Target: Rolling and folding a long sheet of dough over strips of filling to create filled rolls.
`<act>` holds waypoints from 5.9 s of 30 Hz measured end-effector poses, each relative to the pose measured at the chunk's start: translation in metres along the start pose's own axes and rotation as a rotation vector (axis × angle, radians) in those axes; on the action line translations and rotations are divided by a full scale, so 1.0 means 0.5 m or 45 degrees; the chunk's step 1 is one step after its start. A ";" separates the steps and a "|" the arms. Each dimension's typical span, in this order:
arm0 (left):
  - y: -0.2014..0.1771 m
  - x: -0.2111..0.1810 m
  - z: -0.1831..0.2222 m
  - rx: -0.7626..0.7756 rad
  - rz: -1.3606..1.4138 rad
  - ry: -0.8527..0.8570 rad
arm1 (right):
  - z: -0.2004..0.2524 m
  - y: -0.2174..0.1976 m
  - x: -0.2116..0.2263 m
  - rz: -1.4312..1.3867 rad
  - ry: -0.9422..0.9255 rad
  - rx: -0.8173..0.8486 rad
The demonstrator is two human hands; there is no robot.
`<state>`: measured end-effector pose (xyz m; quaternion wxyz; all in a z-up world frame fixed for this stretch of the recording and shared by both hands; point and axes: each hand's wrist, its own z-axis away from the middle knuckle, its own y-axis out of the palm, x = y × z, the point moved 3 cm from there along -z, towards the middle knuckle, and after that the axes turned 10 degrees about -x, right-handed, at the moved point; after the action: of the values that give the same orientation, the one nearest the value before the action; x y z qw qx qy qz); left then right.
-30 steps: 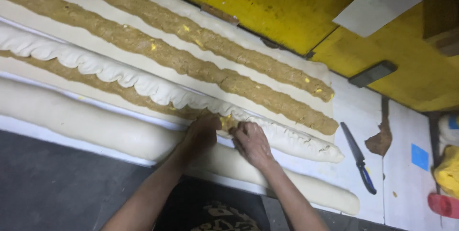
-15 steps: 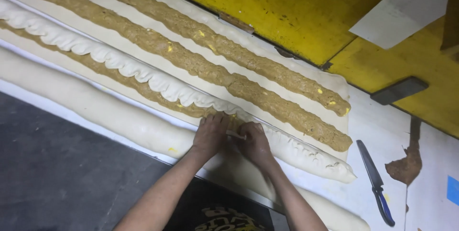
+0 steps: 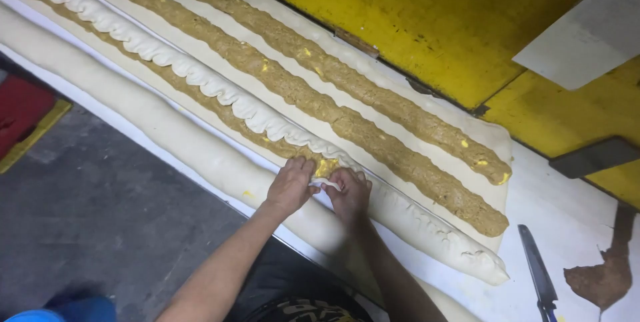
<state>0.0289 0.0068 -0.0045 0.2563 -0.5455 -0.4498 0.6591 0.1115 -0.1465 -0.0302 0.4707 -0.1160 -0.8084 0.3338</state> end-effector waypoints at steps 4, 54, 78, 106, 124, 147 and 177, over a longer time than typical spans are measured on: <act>0.055 0.033 -0.038 -0.083 -0.171 0.145 | -0.007 -0.002 0.003 0.200 0.158 0.115; -0.021 -0.061 -0.140 0.012 0.488 0.532 | -0.132 -0.042 0.052 0.054 0.981 0.374; -0.012 -0.057 -0.179 0.591 0.385 0.005 | -0.100 -0.088 -0.015 -0.140 0.998 0.050; -0.143 0.083 -0.080 0.083 0.334 0.114 | -0.047 -0.047 0.157 0.594 0.206 0.371; -0.029 0.164 -0.083 0.073 0.073 0.392 | -0.026 0.100 0.100 0.558 -0.374 0.260; -0.074 0.153 -0.058 -0.615 -0.324 0.620 | -0.067 0.099 0.221 0.436 0.016 0.256; -0.105 0.149 -0.206 0.474 0.230 0.775 | -0.087 0.061 0.229 -0.091 0.390 0.009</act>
<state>0.0982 0.1254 0.0050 0.4142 -0.6982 -0.1752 0.5571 0.0835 -0.0474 0.0426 0.6005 -0.1351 -0.7295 0.2982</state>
